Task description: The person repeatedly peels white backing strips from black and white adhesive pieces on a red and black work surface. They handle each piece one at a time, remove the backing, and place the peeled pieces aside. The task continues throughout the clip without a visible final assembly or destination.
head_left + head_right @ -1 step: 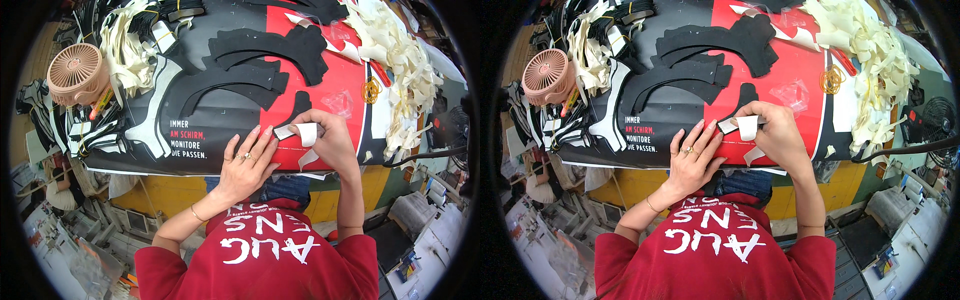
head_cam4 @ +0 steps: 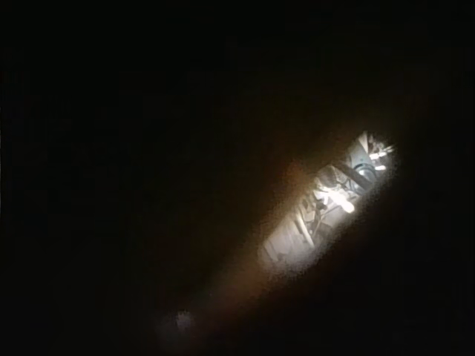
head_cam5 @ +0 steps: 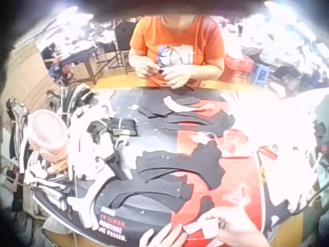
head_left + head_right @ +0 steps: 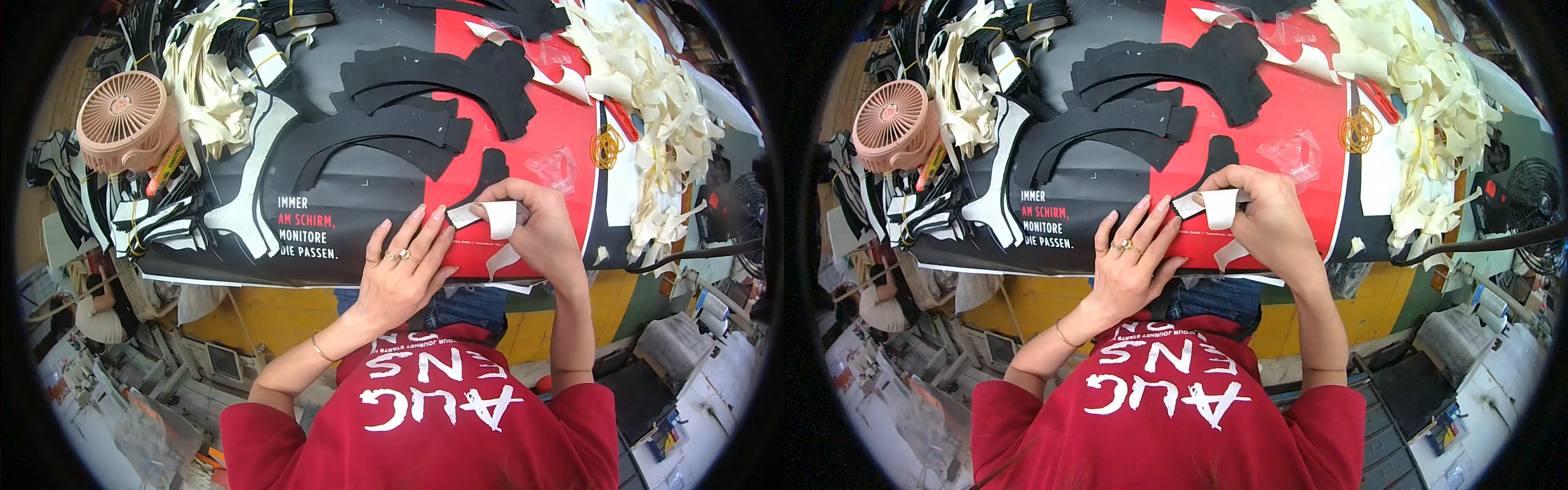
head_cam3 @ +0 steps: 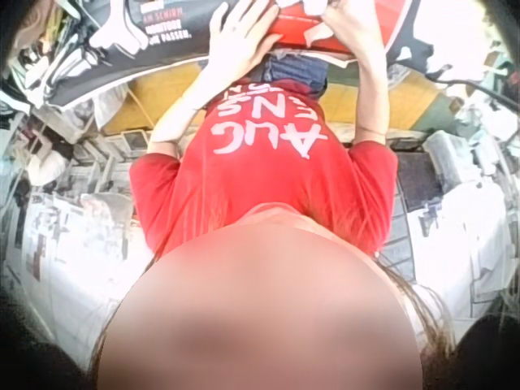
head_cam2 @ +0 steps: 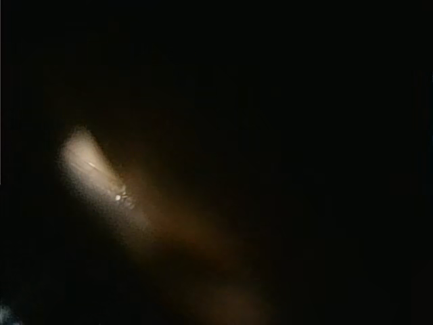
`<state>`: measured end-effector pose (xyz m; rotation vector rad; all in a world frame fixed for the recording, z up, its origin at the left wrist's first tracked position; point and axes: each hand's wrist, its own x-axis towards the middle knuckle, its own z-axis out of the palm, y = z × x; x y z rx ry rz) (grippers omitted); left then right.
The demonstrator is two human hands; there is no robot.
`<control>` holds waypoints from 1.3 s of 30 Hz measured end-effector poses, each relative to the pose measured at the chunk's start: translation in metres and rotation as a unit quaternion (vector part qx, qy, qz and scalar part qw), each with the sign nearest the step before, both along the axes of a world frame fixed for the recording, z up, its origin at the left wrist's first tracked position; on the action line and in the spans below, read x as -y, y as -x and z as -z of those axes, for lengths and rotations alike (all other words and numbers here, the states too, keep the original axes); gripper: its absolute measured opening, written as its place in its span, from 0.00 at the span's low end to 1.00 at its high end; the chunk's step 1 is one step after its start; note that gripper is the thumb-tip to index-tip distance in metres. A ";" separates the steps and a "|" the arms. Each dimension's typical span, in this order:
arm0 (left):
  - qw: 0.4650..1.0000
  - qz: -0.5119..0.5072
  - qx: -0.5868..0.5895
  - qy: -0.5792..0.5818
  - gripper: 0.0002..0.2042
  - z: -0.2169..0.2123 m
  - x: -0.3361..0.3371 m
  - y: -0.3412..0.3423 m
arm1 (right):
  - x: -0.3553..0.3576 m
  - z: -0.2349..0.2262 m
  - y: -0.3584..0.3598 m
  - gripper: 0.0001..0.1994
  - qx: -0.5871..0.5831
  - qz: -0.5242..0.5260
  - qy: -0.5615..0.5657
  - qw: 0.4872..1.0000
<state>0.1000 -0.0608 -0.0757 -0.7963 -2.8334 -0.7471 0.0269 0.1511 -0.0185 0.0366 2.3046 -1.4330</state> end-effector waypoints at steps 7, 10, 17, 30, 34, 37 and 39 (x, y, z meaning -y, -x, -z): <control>1.000 0.004 0.017 -0.027 0.25 -0.002 0.001 0.001 | 0.002 0.004 -0.004 0.07 -0.052 -0.007 -0.027 0.998; 0.998 -0.003 0.032 -0.049 0.26 -0.004 0.001 0.001 | 0.002 0.006 -0.005 0.07 -0.066 -0.010 -0.035 0.997; 0.999 -0.026 0.022 0.019 0.29 -0.007 -0.006 0.003 | 0.005 0.005 -0.009 0.10 -0.087 -0.016 -0.077 0.993; 0.997 -0.013 -0.003 0.070 0.29 -0.012 -0.006 0.007 | -0.004 -0.005 -0.014 0.06 -0.024 0.101 -0.062 0.993; 0.997 -0.006 0.012 0.079 0.30 -0.014 -0.005 0.007 | 0.000 0.002 -0.017 0.08 -0.069 0.118 -0.105 0.985; 0.996 -0.004 0.017 0.082 0.31 -0.014 -0.004 0.007 | 0.001 0.002 -0.017 0.08 -0.078 0.123 -0.109 0.983; 0.997 -0.004 0.016 0.082 0.31 -0.014 -0.004 0.007 | 0.000 0.002 -0.016 0.08 -0.084 0.116 -0.122 0.982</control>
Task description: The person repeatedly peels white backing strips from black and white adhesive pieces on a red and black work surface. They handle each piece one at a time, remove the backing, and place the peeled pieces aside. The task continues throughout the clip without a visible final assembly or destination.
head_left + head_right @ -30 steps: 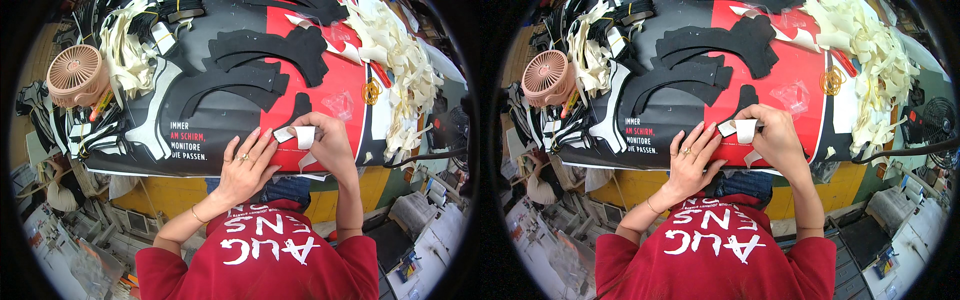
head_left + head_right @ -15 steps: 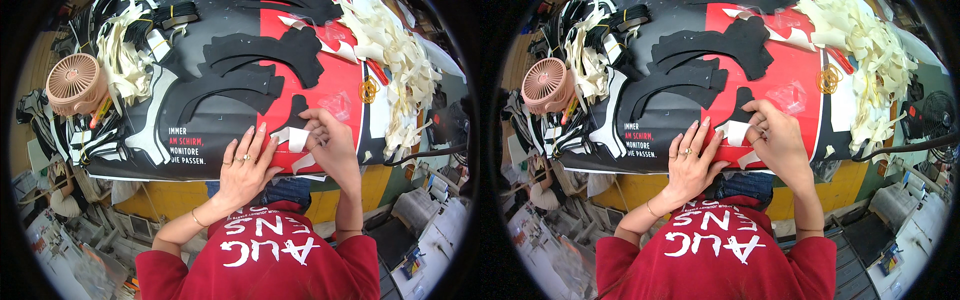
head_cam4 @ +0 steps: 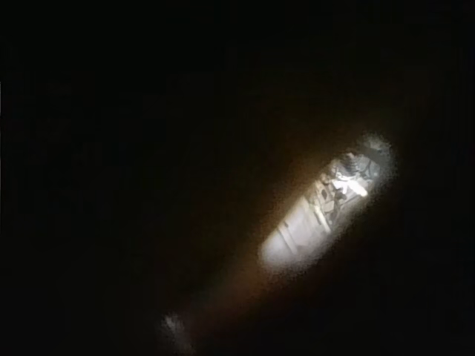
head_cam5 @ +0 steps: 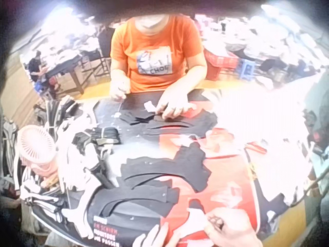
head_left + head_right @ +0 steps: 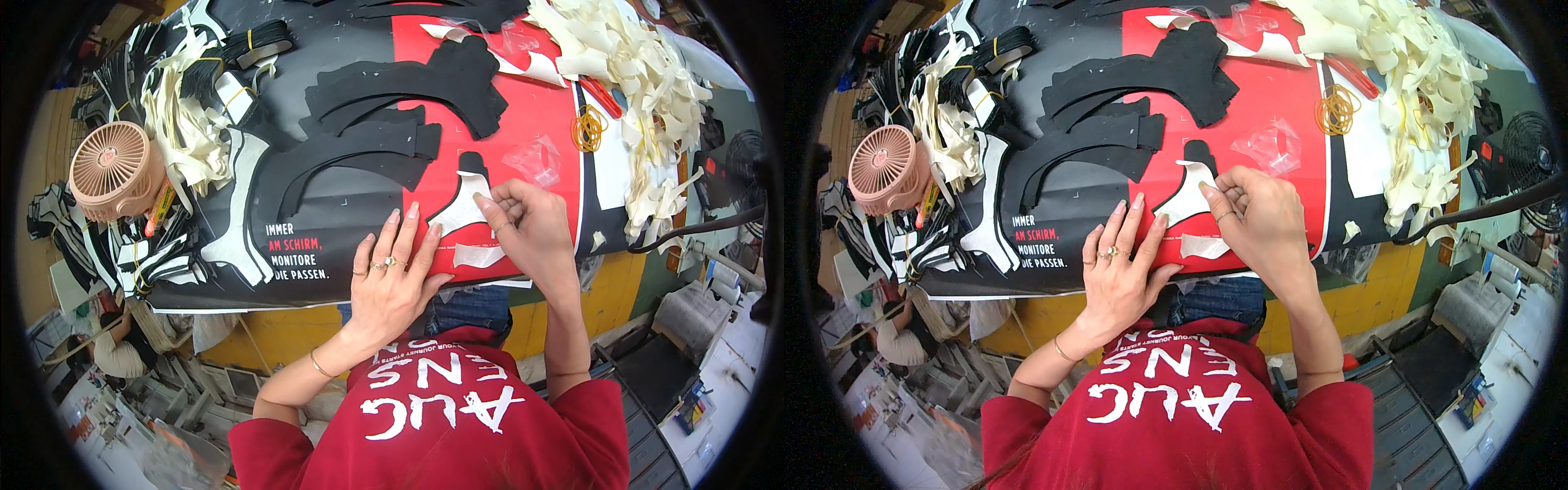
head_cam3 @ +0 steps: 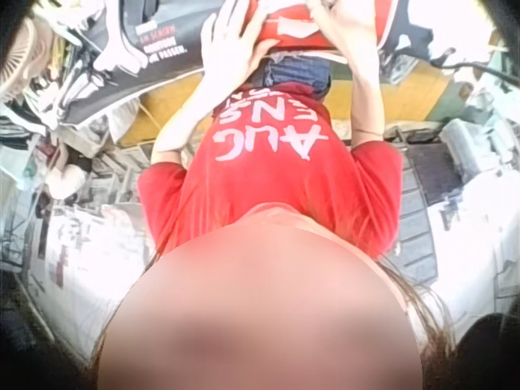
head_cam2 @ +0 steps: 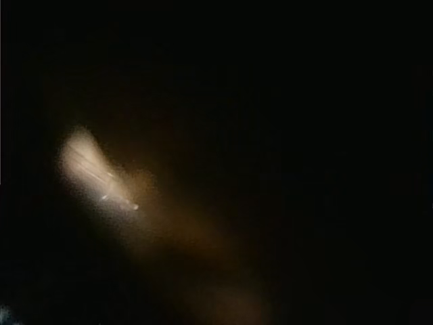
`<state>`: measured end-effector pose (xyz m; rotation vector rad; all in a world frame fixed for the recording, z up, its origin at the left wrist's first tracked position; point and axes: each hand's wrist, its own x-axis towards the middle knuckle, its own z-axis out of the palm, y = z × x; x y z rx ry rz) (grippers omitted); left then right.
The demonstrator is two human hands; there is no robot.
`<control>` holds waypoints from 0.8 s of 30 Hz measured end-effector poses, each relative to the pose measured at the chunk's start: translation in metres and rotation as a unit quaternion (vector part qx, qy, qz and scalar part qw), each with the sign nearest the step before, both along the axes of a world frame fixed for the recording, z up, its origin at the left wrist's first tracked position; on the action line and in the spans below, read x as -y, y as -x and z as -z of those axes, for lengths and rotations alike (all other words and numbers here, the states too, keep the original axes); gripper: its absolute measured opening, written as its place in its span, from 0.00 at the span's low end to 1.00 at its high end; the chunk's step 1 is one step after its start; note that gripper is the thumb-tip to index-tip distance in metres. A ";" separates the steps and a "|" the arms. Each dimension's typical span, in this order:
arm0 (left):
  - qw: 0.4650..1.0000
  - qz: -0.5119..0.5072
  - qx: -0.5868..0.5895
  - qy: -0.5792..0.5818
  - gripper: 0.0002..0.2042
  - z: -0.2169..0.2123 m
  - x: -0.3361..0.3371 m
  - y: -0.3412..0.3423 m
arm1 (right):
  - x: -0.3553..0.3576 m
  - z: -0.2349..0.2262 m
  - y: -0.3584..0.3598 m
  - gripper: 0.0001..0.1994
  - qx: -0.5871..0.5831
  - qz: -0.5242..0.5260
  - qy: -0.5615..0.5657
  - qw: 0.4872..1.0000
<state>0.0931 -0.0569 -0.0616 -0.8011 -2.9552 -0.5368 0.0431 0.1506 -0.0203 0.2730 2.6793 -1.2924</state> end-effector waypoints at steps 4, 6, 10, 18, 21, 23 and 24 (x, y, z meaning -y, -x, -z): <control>1.000 0.002 0.001 0.004 0.31 0.000 0.000 0.000 | -0.001 0.001 0.002 0.08 -0.012 -0.008 -0.005 1.000; 1.000 0.003 0.002 0.006 0.31 -0.001 0.000 0.000 | 0.000 0.002 0.001 0.08 -0.012 -0.007 -0.013 1.000; 1.000 0.007 0.019 -0.009 0.31 -0.008 0.000 0.004 | 0.000 0.005 0.001 0.09 -0.027 -0.013 -0.033 0.999; 0.994 0.092 -0.025 -0.056 0.28 -0.016 -0.017 0.051 | -0.005 0.007 0.005 0.10 -0.014 -0.028 -0.034 0.999; 0.992 0.125 -0.024 -0.020 0.31 -0.008 -0.031 0.070 | -0.007 0.007 0.008 0.09 -0.003 -0.035 -0.026 0.999; 0.992 0.119 0.030 -0.006 0.32 -0.005 -0.034 0.072 | -0.009 0.006 0.008 0.09 0.007 -0.044 -0.029 0.999; 0.991 0.122 0.054 -0.006 0.33 -0.006 -0.031 0.069 | -0.009 0.005 0.008 0.08 0.009 -0.048 -0.030 0.998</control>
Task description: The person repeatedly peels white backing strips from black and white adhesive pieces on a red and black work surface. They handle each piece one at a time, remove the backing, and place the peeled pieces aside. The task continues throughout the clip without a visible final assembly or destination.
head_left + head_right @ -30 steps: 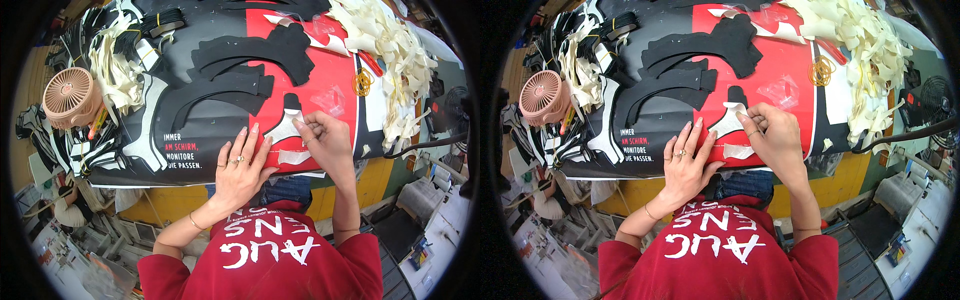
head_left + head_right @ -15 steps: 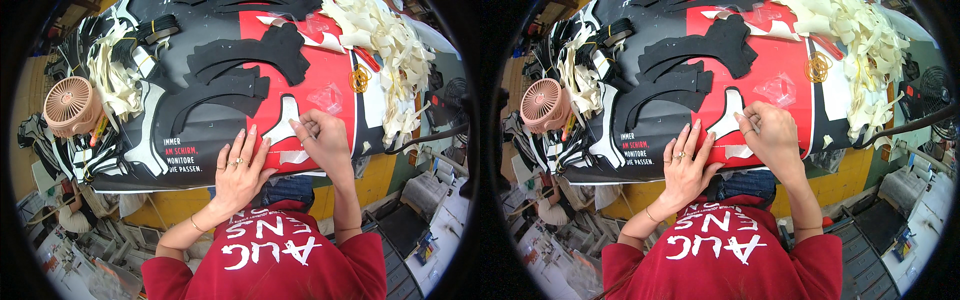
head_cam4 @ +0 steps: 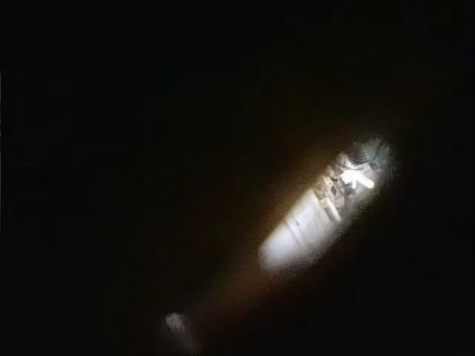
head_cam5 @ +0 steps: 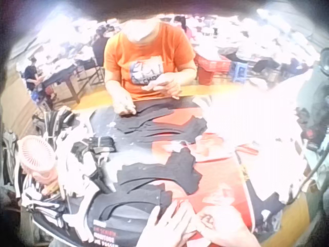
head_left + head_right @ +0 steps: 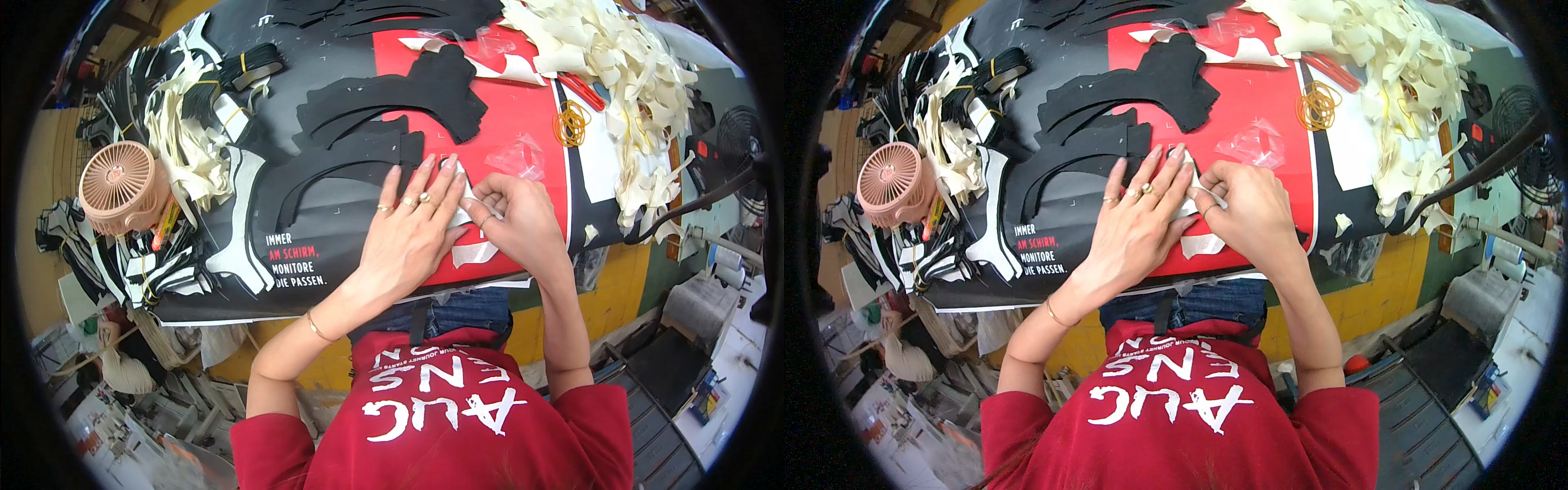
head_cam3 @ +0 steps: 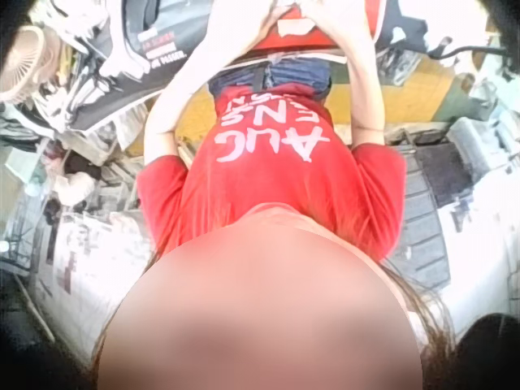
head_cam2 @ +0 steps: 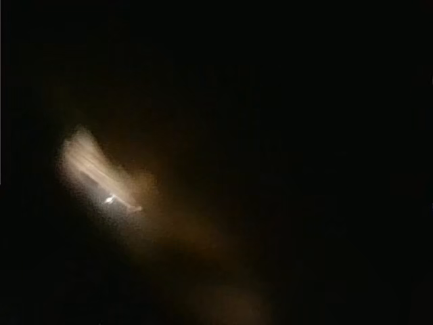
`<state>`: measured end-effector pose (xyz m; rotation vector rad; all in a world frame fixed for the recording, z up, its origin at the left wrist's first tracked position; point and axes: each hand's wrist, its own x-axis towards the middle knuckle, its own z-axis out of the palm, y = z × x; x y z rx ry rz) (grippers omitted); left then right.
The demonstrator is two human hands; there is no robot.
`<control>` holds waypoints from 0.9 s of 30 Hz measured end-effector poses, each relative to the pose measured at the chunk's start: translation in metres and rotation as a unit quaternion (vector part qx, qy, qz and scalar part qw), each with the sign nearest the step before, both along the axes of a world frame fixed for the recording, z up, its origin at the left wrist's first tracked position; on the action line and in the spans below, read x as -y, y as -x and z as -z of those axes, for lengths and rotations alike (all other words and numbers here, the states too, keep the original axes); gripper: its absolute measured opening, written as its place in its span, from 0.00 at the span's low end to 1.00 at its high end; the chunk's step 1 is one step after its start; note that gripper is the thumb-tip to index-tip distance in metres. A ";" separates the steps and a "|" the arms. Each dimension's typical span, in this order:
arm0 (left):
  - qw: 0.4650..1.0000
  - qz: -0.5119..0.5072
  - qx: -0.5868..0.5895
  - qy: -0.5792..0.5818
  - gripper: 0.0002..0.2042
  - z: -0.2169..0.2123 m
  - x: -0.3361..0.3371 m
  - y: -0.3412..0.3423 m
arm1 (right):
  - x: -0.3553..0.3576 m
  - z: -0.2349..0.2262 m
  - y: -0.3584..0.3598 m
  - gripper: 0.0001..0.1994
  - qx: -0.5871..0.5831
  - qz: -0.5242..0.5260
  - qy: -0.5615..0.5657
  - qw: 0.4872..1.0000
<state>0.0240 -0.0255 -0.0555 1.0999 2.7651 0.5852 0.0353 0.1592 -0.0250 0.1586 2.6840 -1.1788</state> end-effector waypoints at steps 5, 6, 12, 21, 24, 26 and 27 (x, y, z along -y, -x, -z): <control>0.998 -0.027 0.037 0.038 0.37 -0.008 0.019 -0.023 | -0.011 -0.017 -0.017 0.06 0.057 0.008 0.085 0.995; 0.998 -0.026 0.045 0.039 0.38 -0.009 0.024 -0.027 | -0.014 -0.021 -0.022 0.05 0.071 0.017 0.103 0.992; 0.995 -0.021 0.069 0.069 0.43 -0.008 0.031 -0.039 | -0.021 -0.029 -0.039 0.08 0.165 0.088 0.125 0.974; 0.995 0.005 0.056 0.087 0.39 -0.007 0.031 -0.039 | -0.019 -0.016 -0.041 0.12 0.082 0.099 0.041 0.991; 0.994 0.013 0.062 0.093 0.39 -0.008 0.032 -0.037 | -0.020 -0.014 -0.040 0.12 0.069 0.087 0.020 0.994; 0.992 0.018 0.066 0.105 0.39 -0.010 0.032 -0.036 | -0.020 -0.012 -0.040 0.12 0.057 0.083 0.000 0.995; 0.992 0.014 0.060 0.106 0.39 -0.011 0.031 -0.037 | -0.020 -0.012 -0.040 0.12 0.054 0.082 -0.003 0.995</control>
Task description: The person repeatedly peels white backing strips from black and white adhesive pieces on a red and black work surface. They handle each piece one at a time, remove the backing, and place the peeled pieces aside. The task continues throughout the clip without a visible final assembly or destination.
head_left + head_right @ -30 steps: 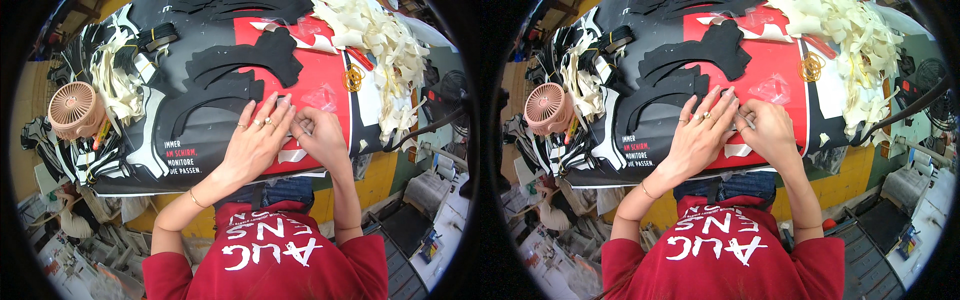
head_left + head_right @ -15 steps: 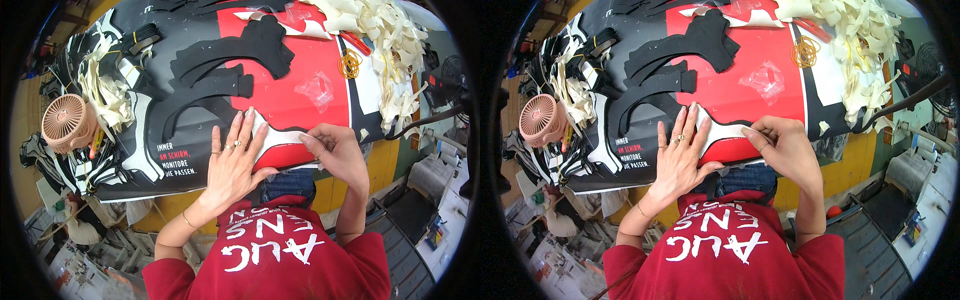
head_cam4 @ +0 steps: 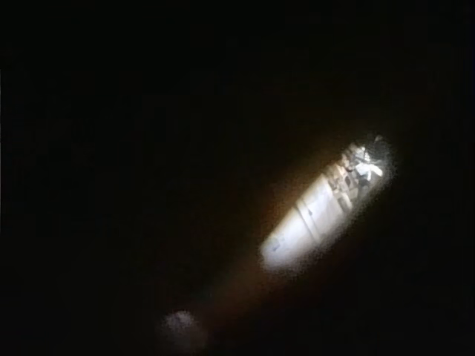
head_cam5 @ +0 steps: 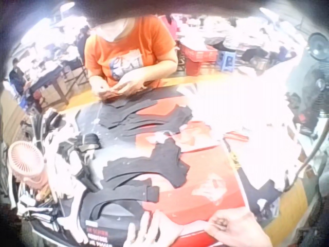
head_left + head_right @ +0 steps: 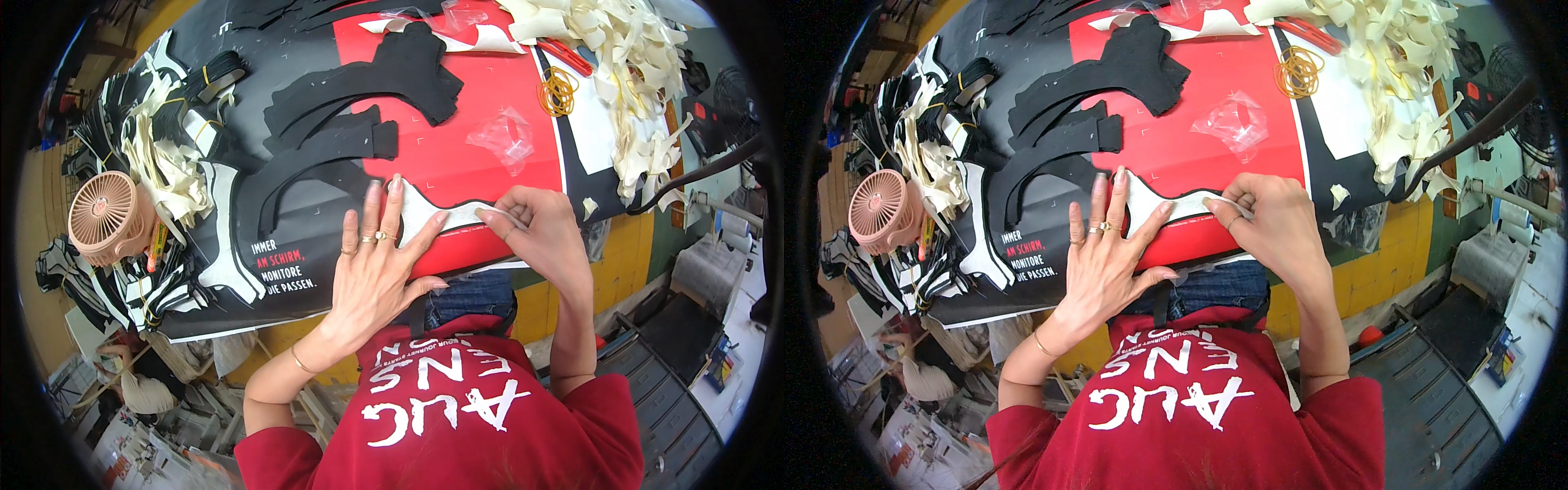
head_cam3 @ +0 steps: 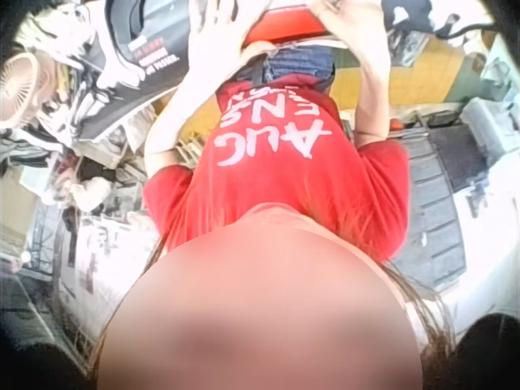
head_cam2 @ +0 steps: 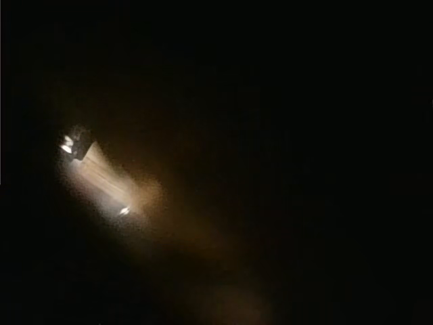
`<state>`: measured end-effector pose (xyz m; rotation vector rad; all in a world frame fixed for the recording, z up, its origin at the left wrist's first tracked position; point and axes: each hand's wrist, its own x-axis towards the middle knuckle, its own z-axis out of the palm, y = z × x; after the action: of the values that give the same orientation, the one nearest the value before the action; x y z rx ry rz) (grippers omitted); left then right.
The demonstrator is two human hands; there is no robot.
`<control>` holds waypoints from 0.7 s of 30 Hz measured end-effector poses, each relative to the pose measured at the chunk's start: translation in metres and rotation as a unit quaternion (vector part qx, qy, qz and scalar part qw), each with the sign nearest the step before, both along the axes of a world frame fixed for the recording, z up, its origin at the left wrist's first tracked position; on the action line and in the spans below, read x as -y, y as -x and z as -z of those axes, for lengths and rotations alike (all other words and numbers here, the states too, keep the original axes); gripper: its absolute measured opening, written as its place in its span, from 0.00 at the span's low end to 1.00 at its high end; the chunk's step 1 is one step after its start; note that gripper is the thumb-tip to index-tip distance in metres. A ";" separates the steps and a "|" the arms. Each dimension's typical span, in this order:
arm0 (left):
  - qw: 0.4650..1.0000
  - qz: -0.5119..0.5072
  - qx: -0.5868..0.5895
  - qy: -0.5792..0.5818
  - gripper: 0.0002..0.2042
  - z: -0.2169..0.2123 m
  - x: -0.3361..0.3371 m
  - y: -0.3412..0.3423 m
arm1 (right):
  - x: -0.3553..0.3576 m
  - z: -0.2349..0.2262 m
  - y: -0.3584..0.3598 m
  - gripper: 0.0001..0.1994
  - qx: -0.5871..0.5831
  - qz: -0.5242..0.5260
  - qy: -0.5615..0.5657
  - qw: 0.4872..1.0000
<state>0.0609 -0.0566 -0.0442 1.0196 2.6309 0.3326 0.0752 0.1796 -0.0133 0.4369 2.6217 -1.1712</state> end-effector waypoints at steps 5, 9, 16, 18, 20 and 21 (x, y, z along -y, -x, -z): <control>0.999 -0.046 -0.013 -0.005 0.43 -0.012 -0.015 -0.016 | -0.002 0.003 0.002 0.13 -0.021 0.002 -0.019 1.000; 0.996 0.053 -0.029 -0.058 0.47 -0.004 -0.043 -0.025 | -0.003 0.001 -0.001 0.14 -0.014 -0.006 -0.055 0.998; 0.996 0.014 -0.013 -0.091 0.48 0.013 -0.057 -0.026 | -0.029 -0.011 -0.016 0.09 0.044 0.046 0.061 0.996; 0.997 0.019 -0.016 -0.075 0.48 0.015 -0.057 -0.026 | -0.036 -0.010 -0.020 0.09 0.077 0.077 0.094 0.990; 0.997 0.025 -0.026 -0.067 0.49 0.015 -0.057 -0.026 | -0.038 -0.007 -0.024 0.09 0.110 0.096 0.104 0.984; 0.997 0.026 -0.027 -0.066 0.49 0.015 -0.057 -0.026 | -0.038 -0.006 -0.026 0.09 0.101 0.108 0.119 0.982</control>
<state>0.0871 0.0005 -0.0593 1.1511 2.6552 0.4802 0.1012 0.2180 -0.0078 0.7619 2.2713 -1.4049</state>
